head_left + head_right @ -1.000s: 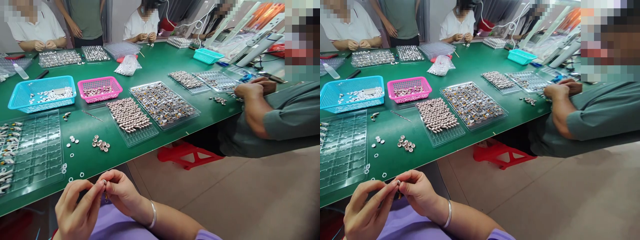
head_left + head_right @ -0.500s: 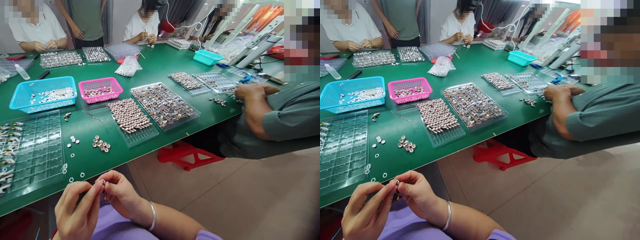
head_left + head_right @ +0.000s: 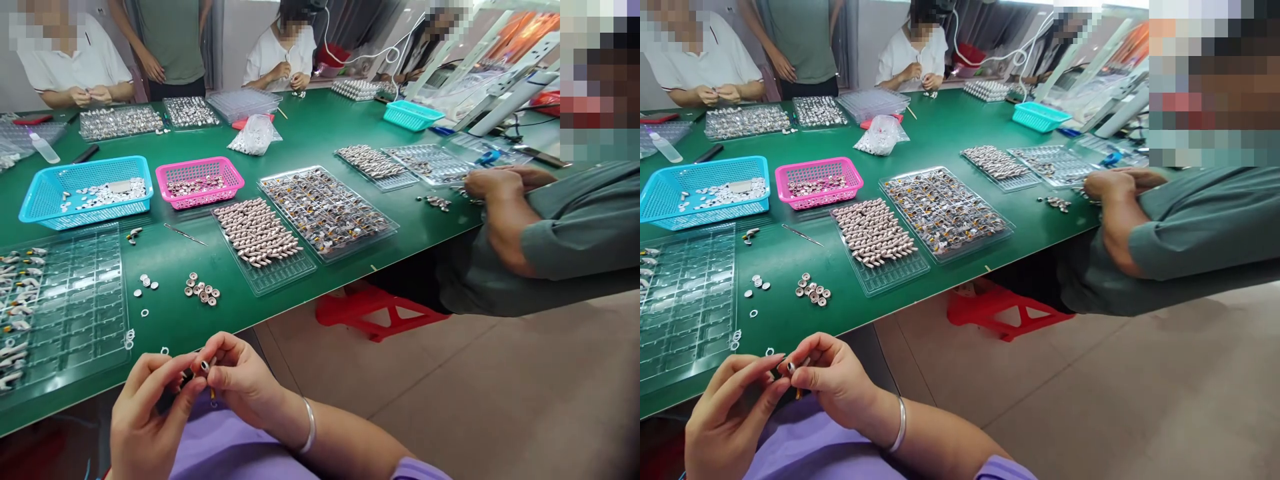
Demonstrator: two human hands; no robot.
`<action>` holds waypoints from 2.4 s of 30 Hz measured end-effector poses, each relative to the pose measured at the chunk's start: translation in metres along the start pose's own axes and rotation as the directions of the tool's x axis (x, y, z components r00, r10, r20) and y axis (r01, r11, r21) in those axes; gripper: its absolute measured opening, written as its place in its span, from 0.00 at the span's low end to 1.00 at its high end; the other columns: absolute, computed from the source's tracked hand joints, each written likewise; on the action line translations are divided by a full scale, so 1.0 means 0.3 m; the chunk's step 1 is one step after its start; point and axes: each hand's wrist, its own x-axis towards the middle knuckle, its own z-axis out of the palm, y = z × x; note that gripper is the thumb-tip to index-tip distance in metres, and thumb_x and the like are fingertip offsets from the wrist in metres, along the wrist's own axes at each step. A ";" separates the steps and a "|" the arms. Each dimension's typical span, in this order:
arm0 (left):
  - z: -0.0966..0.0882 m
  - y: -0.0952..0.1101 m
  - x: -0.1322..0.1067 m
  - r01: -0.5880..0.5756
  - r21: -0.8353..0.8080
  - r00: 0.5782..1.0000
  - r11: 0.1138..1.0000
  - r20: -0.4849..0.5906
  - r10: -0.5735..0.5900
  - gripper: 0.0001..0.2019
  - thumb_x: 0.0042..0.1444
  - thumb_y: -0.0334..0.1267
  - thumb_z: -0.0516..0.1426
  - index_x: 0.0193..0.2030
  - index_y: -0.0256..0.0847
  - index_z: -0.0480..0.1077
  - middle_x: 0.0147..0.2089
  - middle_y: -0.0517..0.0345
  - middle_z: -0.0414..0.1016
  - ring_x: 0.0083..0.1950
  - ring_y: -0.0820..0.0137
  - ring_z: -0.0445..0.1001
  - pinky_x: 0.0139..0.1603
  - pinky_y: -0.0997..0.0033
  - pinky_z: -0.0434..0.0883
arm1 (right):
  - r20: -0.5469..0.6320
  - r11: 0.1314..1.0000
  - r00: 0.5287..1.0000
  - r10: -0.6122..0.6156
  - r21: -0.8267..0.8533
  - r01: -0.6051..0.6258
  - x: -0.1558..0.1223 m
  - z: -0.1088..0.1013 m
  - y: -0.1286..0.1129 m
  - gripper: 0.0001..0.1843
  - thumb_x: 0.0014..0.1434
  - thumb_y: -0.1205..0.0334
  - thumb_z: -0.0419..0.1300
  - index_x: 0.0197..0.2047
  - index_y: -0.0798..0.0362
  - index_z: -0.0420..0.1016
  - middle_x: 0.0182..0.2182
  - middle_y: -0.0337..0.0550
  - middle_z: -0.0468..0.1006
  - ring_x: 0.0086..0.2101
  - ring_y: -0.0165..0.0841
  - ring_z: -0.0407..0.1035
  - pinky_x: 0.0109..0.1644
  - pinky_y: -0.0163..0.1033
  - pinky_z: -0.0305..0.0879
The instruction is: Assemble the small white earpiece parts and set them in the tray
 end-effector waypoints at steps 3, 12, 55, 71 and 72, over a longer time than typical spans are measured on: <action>-0.006 -0.004 0.003 0.013 -0.040 0.997 0.999 0.071 -0.010 0.13 0.60 0.29 0.59 0.49 0.49 0.75 0.37 0.61 0.69 0.35 0.74 0.72 0.32 0.79 0.72 | 0.003 0.999 1.000 0.022 -0.040 -0.021 0.006 -0.010 -0.009 0.21 0.34 0.64 0.80 0.29 0.55 0.74 0.25 0.35 0.80 0.24 0.23 0.72 0.27 0.26 0.67; -0.032 -0.029 0.053 -0.062 -0.170 0.939 0.984 0.325 0.115 0.22 0.62 0.25 0.53 0.58 0.52 0.70 0.36 0.61 0.70 0.34 0.75 0.74 0.33 0.81 0.74 | 0.078 0.986 0.993 0.092 -0.145 -0.080 0.021 -0.019 -0.064 0.23 0.35 0.69 0.79 0.32 0.56 0.72 0.25 0.34 0.79 0.23 0.24 0.73 0.26 0.27 0.70; -0.012 0.008 0.049 0.359 -0.277 0.925 0.892 0.236 -0.299 0.06 0.59 0.37 0.59 0.40 0.45 0.78 0.29 0.60 0.68 0.28 0.73 0.72 0.26 0.77 0.71 | 0.197 0.922 0.938 0.286 -0.321 -0.214 0.033 -0.094 -0.040 0.21 0.46 0.50 0.74 0.35 0.58 0.78 0.26 0.37 0.78 0.26 0.24 0.70 0.34 0.31 0.64; -0.030 -0.036 0.073 0.496 -0.389 0.858 0.776 0.357 -0.369 0.09 0.57 0.45 0.62 0.37 0.44 0.82 0.30 0.58 0.66 0.31 0.71 0.71 0.29 0.74 0.72 | 0.266 0.868 0.851 0.454 -0.349 -0.354 0.039 -0.083 -0.086 0.19 0.49 0.54 0.73 0.39 0.59 0.78 0.29 0.40 0.79 0.28 0.26 0.72 0.36 0.33 0.68; -0.029 -0.039 0.071 0.487 -0.367 0.863 0.792 0.343 -0.372 0.09 0.57 0.45 0.62 0.38 0.45 0.82 0.30 0.58 0.67 0.31 0.71 0.71 0.29 0.74 0.72 | 0.265 0.876 0.861 0.434 -0.348 -0.334 0.039 -0.081 -0.082 0.19 0.48 0.55 0.74 0.39 0.59 0.78 0.29 0.40 0.79 0.28 0.26 0.72 0.36 0.33 0.68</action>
